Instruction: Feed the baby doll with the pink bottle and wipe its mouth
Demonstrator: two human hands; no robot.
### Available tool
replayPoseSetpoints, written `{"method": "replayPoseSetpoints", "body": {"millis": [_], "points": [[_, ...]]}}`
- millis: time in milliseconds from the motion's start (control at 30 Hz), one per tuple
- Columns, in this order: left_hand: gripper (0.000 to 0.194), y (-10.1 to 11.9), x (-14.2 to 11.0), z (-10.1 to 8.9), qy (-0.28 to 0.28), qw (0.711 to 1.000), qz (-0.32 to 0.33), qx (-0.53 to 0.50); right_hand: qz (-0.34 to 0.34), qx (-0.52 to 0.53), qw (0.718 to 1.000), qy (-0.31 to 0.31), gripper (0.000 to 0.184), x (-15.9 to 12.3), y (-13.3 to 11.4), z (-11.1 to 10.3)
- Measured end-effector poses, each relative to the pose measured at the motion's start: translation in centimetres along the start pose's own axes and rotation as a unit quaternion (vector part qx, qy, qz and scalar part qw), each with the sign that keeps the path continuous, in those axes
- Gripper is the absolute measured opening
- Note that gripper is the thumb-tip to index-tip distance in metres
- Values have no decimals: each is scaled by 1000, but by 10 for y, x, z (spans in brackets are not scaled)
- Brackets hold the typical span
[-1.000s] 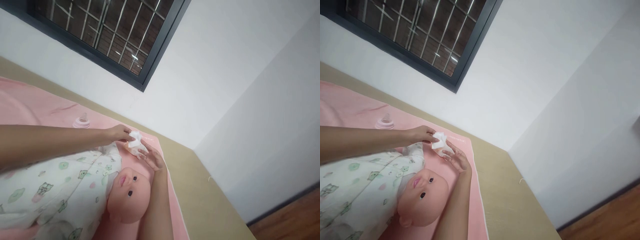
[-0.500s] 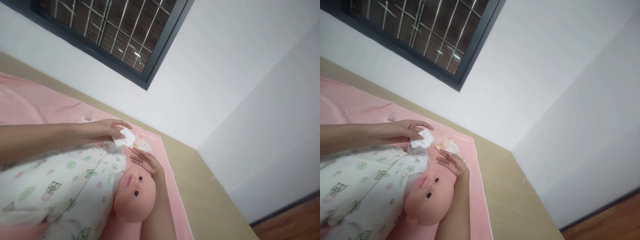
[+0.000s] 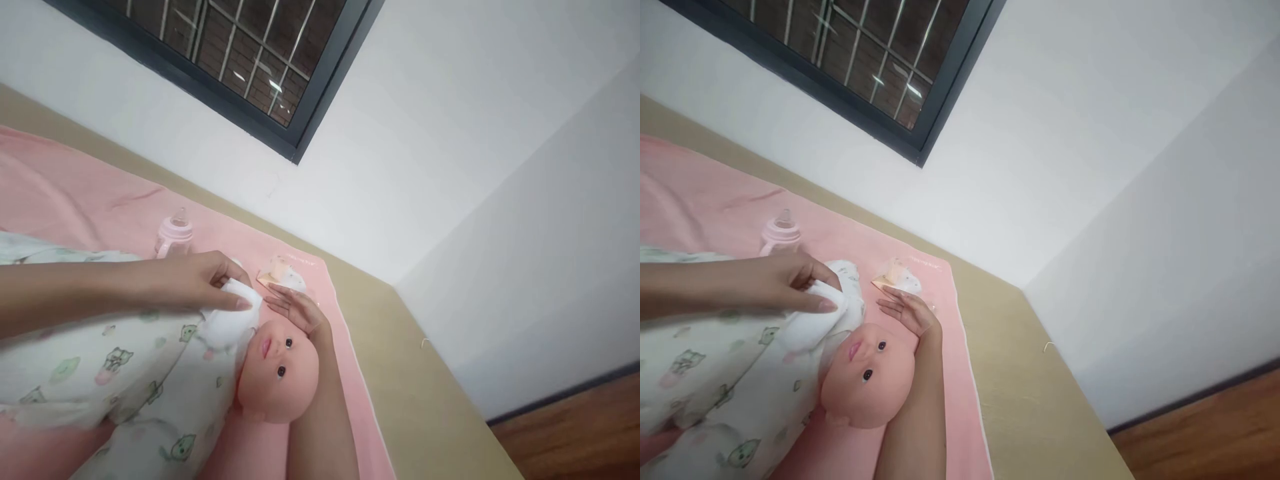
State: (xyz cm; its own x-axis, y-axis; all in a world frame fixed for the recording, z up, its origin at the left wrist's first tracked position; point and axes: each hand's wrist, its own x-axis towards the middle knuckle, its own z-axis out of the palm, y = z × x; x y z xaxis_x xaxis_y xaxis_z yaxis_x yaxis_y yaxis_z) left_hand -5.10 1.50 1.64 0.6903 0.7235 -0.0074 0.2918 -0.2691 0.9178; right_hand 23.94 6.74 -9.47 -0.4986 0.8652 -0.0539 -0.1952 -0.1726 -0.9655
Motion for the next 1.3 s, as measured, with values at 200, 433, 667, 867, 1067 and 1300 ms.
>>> {"method": "replayPoseSetpoints", "body": {"millis": [200, 433, 667, 867, 1067, 1300], "points": [[22, 16, -8, 20, -34, 986, 34, 161, 5, -35, 999, 32, 46, -1, 1, 1], [12, 19, -9, 37, -14, 980, 62, 187, 11, -15, 999, 38, 46, 2, 2, -1], [19, 22, -11, 41, -47, 967, 78, 238, 12, 12, 999, 34, 37, 3, 1, -1], [16, 17, -9, 45, -34, 945, 74, 318, 10, 23, 999, 31, 34, 2, 0, 0], [11, 18, -6, 46, -3, 948, 82, 309, 13, 23, 999, 42, 36, 3, -1, 2], [16, 17, -3, 37, 11, 941, 82, 327, 13, 28, 998, 47, 37, 4, -1, 2]]}}
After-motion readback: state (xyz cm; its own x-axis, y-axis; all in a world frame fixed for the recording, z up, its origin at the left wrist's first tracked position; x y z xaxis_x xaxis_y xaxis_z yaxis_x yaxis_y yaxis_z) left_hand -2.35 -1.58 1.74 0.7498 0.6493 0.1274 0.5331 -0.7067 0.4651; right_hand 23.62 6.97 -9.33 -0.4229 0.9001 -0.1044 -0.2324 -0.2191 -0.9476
